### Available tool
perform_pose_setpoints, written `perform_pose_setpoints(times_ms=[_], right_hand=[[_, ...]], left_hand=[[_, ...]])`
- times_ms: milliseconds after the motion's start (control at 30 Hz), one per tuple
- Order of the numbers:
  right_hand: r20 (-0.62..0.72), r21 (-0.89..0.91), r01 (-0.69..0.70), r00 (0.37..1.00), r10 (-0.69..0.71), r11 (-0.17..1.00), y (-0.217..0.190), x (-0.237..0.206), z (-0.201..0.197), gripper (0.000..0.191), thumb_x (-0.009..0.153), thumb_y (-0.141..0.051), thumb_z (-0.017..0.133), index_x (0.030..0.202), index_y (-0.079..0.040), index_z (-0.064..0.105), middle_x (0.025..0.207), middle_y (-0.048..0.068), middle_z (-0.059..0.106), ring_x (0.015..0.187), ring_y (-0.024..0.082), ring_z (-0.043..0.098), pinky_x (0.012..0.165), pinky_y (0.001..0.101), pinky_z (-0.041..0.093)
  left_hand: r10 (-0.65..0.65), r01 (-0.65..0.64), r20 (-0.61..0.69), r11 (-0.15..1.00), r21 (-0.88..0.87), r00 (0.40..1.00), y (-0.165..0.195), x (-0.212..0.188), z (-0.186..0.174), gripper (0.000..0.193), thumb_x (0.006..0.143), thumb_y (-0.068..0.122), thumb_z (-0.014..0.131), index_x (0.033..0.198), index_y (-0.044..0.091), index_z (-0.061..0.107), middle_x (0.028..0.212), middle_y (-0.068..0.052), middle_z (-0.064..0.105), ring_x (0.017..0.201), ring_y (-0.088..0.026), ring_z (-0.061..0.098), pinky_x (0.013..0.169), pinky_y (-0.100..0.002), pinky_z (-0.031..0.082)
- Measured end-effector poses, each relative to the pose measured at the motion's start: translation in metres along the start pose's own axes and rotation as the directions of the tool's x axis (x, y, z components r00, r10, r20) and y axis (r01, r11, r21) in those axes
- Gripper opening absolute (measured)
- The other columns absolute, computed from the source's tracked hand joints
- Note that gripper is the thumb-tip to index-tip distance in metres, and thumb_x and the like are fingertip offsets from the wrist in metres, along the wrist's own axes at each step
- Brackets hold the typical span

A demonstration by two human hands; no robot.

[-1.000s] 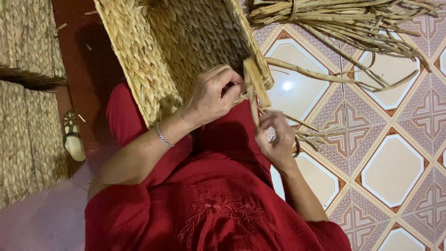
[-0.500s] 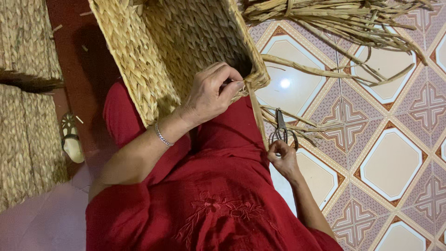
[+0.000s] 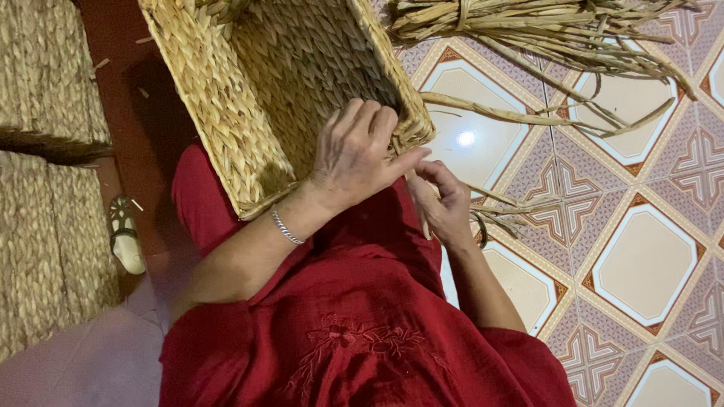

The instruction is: The person sits on the floor and finishes the rim of a woven water-hyacinth basket, tucking and pressing straw strands into the woven edge by hand. They then use scissors to trim the protruding straw ends around the basket rim.

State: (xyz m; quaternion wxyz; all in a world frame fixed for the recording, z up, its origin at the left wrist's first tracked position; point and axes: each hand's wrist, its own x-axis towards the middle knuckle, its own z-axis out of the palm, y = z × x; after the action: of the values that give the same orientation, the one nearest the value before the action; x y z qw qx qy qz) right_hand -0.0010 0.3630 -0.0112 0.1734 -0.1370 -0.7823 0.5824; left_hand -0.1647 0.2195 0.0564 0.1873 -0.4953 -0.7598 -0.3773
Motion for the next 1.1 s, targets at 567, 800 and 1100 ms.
perform_pose_setpoints(times_ms=[567, 800, 1100], right_hand=[[-0.102, -0.442, 0.245, 0.942, -0.320, 0.863, 0.036, 0.012, 0.026, 0.021, 0.095, -0.009, 0.076, 0.083, -0.003, 0.060, 0.070, 0.011, 0.060, 0.057, 0.023, 0.057, 0.054, 0.0354, 0.043], [-0.120, -0.380, 0.227, 0.949, -0.292, 0.896, 0.017, -0.012, 0.044, 0.017, 0.096, -0.007, 0.074, 0.087, -0.003, 0.061, 0.066, 0.009, 0.058, 0.052, 0.020, 0.055, 0.050, 0.0340, 0.041], [0.121, -0.259, 0.658, 0.748, -0.653, 0.706, -0.035, -0.005, 0.038, 0.021, 0.089, -0.019, 0.079, 0.079, -0.009, 0.063, 0.053, -0.003, 0.051, 0.042, 0.010, 0.045, 0.040, 0.0326, 0.033]], left_hand=[[0.081, -0.071, 0.075, 0.989, -0.131, 0.994, -0.033, -0.005, 0.008, 0.028, 0.091, -0.006, 0.069, 0.117, -0.011, 0.060, 0.101, -0.016, 0.055, 0.094, -0.030, 0.060, 0.078, -0.037, 0.058], [-0.019, 0.021, 0.012, 0.960, -0.279, 1.000, -0.034, -0.016, 0.002, 0.022, 0.096, -0.003, 0.071, 0.115, -0.006, 0.060, 0.104, -0.013, 0.060, 0.095, -0.031, 0.061, 0.082, -0.041, 0.055], [0.152, -0.151, -0.033, 0.988, 0.044, 0.988, -0.019, -0.017, -0.020, 0.037, 0.084, 0.015, 0.075, 0.113, -0.004, 0.061, 0.115, -0.019, 0.057, 0.102, -0.034, 0.062, 0.084, -0.045, 0.054]])
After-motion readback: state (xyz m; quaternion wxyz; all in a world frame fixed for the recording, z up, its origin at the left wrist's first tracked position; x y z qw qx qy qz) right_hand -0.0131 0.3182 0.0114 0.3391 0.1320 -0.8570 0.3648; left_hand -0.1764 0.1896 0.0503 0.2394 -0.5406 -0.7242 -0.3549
